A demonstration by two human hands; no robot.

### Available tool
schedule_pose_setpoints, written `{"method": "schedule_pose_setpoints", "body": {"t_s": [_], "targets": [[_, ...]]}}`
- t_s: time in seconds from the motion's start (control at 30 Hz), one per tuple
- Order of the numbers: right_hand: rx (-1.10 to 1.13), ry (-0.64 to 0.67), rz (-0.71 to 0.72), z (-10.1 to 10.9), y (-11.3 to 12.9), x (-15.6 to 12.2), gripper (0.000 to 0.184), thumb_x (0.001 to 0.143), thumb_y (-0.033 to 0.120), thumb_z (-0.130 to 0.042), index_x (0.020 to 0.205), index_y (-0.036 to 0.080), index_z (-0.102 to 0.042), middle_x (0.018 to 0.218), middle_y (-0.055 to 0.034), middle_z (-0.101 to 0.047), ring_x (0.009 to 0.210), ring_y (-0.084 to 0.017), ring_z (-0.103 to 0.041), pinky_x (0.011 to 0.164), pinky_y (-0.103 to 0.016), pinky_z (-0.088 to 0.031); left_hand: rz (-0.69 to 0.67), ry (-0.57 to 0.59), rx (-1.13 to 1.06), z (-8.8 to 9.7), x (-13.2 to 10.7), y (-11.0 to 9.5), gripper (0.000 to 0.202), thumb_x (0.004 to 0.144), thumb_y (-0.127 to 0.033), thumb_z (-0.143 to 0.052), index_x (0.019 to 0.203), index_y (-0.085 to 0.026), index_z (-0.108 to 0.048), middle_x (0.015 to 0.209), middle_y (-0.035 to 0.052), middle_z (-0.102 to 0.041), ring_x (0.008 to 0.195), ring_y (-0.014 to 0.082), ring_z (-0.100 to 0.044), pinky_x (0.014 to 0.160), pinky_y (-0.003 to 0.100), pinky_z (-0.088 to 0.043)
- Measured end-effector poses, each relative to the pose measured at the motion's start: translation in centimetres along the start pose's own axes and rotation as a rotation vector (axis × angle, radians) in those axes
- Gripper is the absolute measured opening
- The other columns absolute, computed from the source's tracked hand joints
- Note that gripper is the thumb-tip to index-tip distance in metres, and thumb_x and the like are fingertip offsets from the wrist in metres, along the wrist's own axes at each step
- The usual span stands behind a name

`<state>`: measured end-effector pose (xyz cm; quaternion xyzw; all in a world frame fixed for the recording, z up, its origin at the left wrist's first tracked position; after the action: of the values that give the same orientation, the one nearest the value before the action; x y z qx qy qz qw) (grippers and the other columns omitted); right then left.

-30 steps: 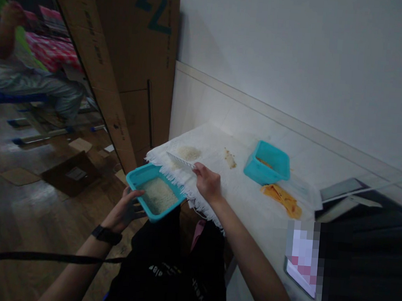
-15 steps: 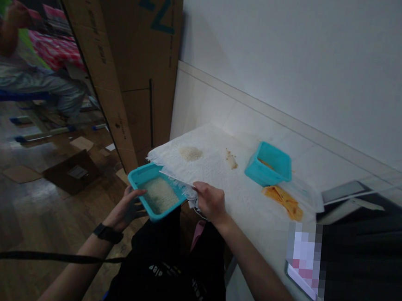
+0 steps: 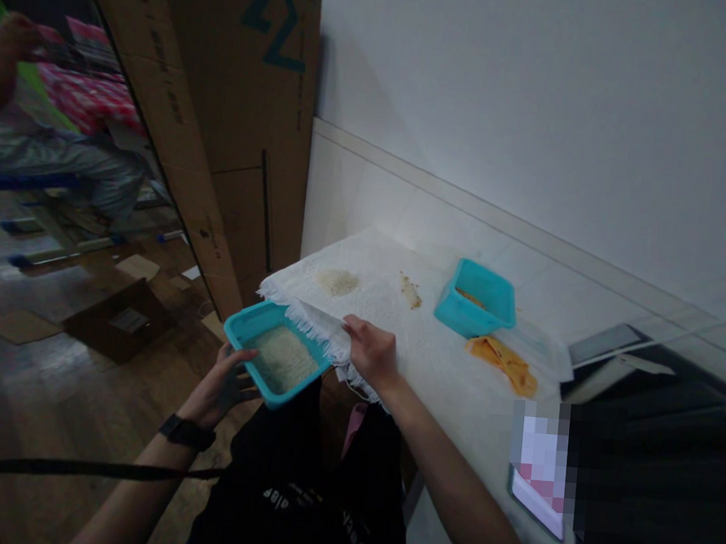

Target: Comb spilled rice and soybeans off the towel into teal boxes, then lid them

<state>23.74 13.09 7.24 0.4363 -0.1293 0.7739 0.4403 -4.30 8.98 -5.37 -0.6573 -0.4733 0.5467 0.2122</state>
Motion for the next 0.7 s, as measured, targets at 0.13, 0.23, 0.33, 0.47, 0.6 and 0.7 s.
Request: {"method": "schedule_pose_setpoints", "body": {"t_s": [0.13, 0.23, 0.33, 0.47, 0.6, 0.7], "targets": [[-0.041, -0.114, -0.123, 2.0, -3.3, 0.9, 0.018, 0.106, 0.034, -0.06, 0.112, 0.027, -0.075, 0.089, -0.0037, -0.083, 0.073, -0.021, -0.079, 0.069, -0.028, -0.059, -0.002, -0.015, -0.012, 0.2, 0.0, 0.1, 0.087, 0.077, -0.043, -0.085, 0.151, -0.041, -0.041, 0.121, 0.0072, -0.064, 0.087, 0.026, -0.073, 0.071, 0.043, -0.064], [-0.16, -0.193, -0.278, 2.4, -7.8, 3.1, 0.022, 0.104, 0.036, -0.059, 0.116, 0.025, -0.074, 0.092, -0.0054, -0.083, 0.074, -0.023, -0.077, 0.067, -0.03, -0.057, 0.004, -0.009, -0.017, 0.3, 0.1, 0.3, 0.087, 0.079, -0.045, -0.085, 0.152, -0.043, -0.04, 0.121, 0.0066, -0.066, 0.085, 0.0249, -0.073, 0.072, 0.043, -0.063], [-0.253, -0.155, -0.322, 1.3, -10.5, 5.0, 0.023, 0.102, 0.03, -0.059, 0.117, 0.024, -0.075, 0.087, -0.0045, -0.081, 0.071, -0.023, -0.075, 0.065, -0.029, -0.053, 0.006, 0.009, -0.009, 0.2, 0.2, 0.4, 0.087, 0.08, -0.046, -0.086, 0.153, -0.043, -0.04, 0.117, 0.0059, -0.067, 0.084, 0.0238, -0.073, 0.074, 0.041, -0.063], [-0.285, -0.03, -0.292, -0.9, -11.1, 5.7, 0.024, 0.1, 0.02, -0.061, 0.119, 0.022, -0.075, 0.081, -0.0038, -0.08, 0.072, -0.022, -0.074, 0.064, -0.026, -0.05, 0.027, -0.011, -0.015, 0.4, 0.4, 0.8, 0.088, 0.079, -0.046, -0.087, 0.153, -0.043, -0.04, 0.119, 0.0069, -0.068, 0.085, 0.0252, -0.074, 0.074, 0.042, -0.063], [-0.231, -0.007, -0.24, -0.9, -10.0, 4.6, 0.022, 0.101, 0.018, -0.061, 0.118, 0.022, -0.074, 0.083, -0.0051, -0.081, 0.075, -0.022, -0.076, 0.064, -0.026, -0.05, 0.034, -0.014, -0.015, 0.3, 0.6, 1.1, 0.088, 0.078, -0.048, -0.087, 0.152, -0.043, -0.041, 0.119, 0.0076, -0.068, 0.083, 0.0245, -0.074, 0.073, 0.041, -0.062], [-0.202, -0.013, -0.208, 0.3, -9.2, 3.1, 0.019, 0.103, 0.021, -0.06, 0.114, 0.024, -0.075, 0.082, -0.004, -0.082, 0.07, -0.022, -0.077, 0.06, -0.026, -0.05, 0.025, -0.018, -0.031, 0.2, 0.5, 1.0, 0.092, 0.075, -0.047, -0.09, 0.153, -0.044, -0.041, 0.12, 0.0078, -0.069, 0.082, 0.0242, -0.074, 0.072, 0.041, -0.062]]}}
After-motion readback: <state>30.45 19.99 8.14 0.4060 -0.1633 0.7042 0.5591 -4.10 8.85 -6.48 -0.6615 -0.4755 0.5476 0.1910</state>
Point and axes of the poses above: each hand's wrist, its own x-axis towards the middle knuckle, its own z-axis out of the back of the hand, y = z × x, the point moved 9 cm from there along x, towards the middle knuckle
